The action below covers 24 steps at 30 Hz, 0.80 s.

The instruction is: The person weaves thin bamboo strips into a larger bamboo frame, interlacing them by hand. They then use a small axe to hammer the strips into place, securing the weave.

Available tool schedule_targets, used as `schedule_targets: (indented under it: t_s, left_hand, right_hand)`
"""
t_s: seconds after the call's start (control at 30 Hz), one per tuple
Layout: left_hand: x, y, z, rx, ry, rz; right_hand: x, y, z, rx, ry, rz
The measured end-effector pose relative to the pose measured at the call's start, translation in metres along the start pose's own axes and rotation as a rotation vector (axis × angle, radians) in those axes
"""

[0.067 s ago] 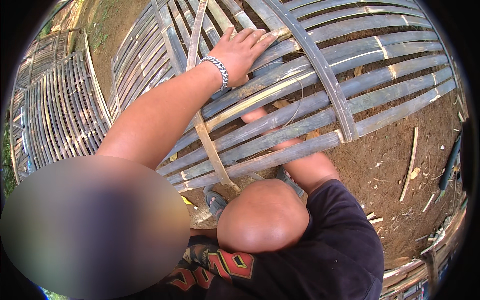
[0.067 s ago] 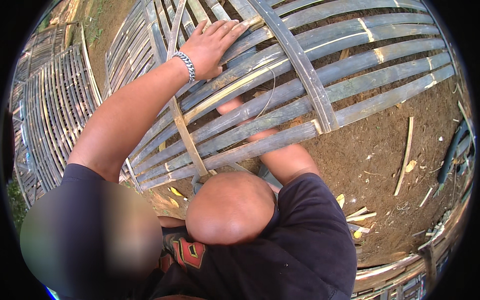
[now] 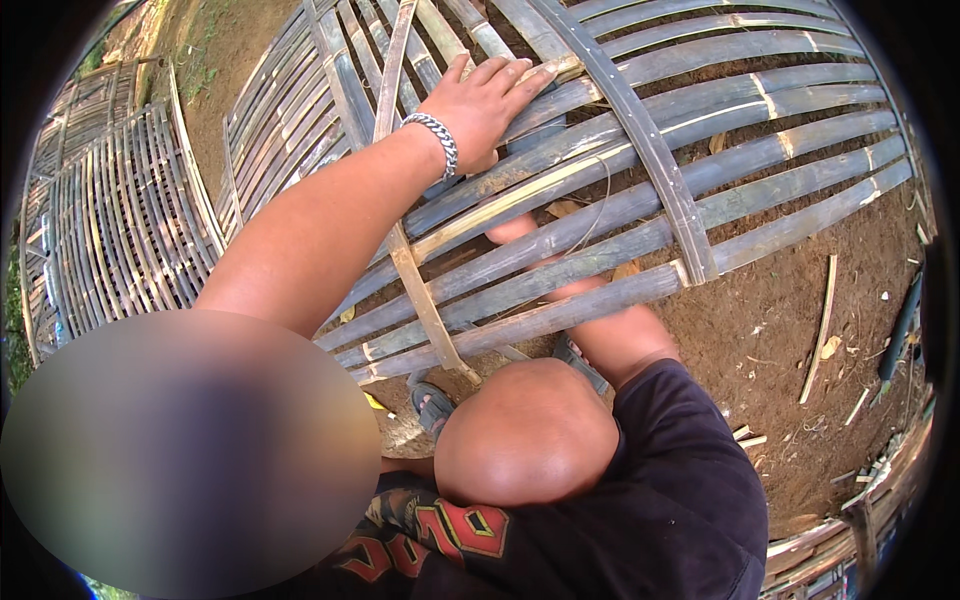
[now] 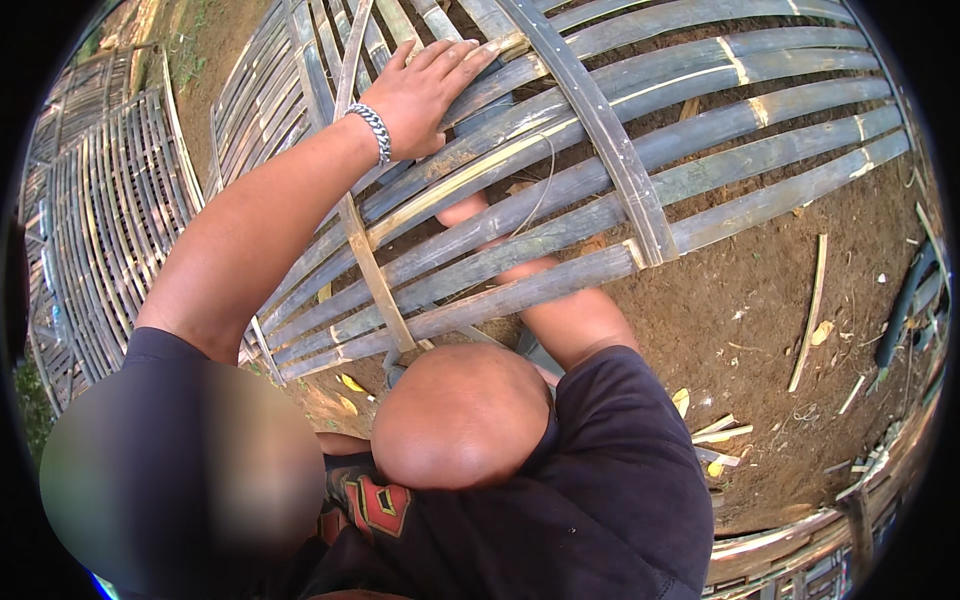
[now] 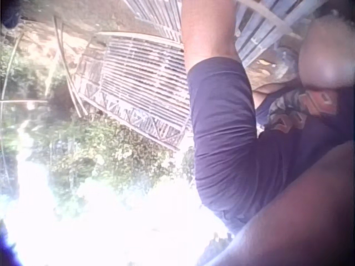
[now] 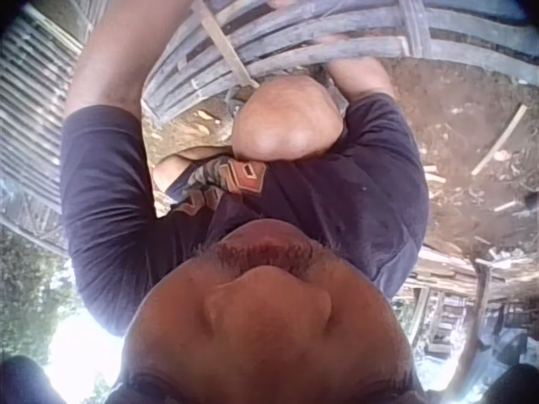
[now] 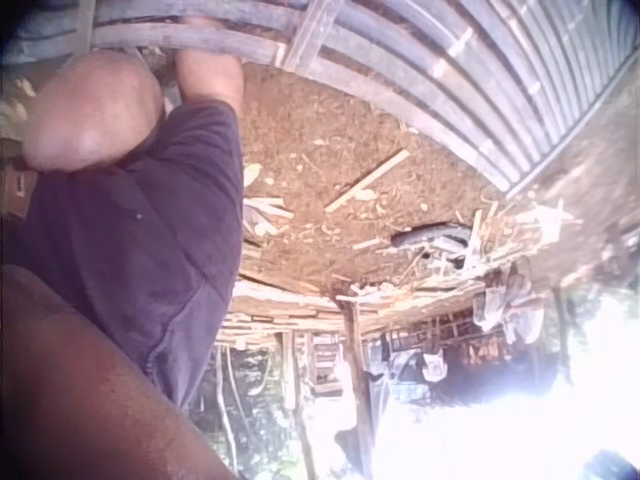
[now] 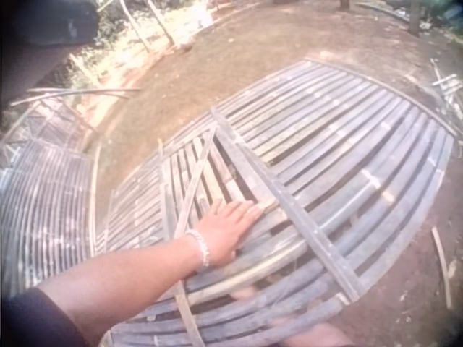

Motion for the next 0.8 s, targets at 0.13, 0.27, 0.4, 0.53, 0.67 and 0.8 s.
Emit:
schedule_targets:
  t_s: [0.13,0.27,0.4,0.53,0.67,0.8]
  left_hand:
    - [0.0,0.001,-0.001,0.006,-0.013,-0.001]
    - [0.0,0.002,0.0,-0.007,-0.017,0.008]
    - [0.004,-0.007,-0.001,0.021,-0.01,-0.02]
    - [0.001,0.002,-0.004,-0.006,-0.017,0.009]
    - [0.004,-0.001,-0.003,-0.005,-0.005,0.007]
    - [0.005,0.003,0.0,0.007,0.004,0.013]
  right_hand:
    - [0.004,0.0,0.003,0.043,0.098,-0.018]
    - [0.017,-0.008,0.002,0.083,-0.682,-0.122]
    - [0.028,-0.007,0.038,0.025,-0.616,-0.075]
    - [0.007,-0.011,0.009,-0.002,-0.567,-0.053]
    - [-0.008,-0.013,0.016,-0.026,-0.568,-0.101]
    - [-0.01,-0.022,0.021,0.138,-1.057,-0.062]
Point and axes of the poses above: each hand's wrist, its own y-axis towards the middle knuckle, its own z-axis out of the palm, x = y × z, the point moved 4 cm from there along y, towards the middle knuckle, and after that the axes turned 8 degrees about -y, right-handed, at the moved point
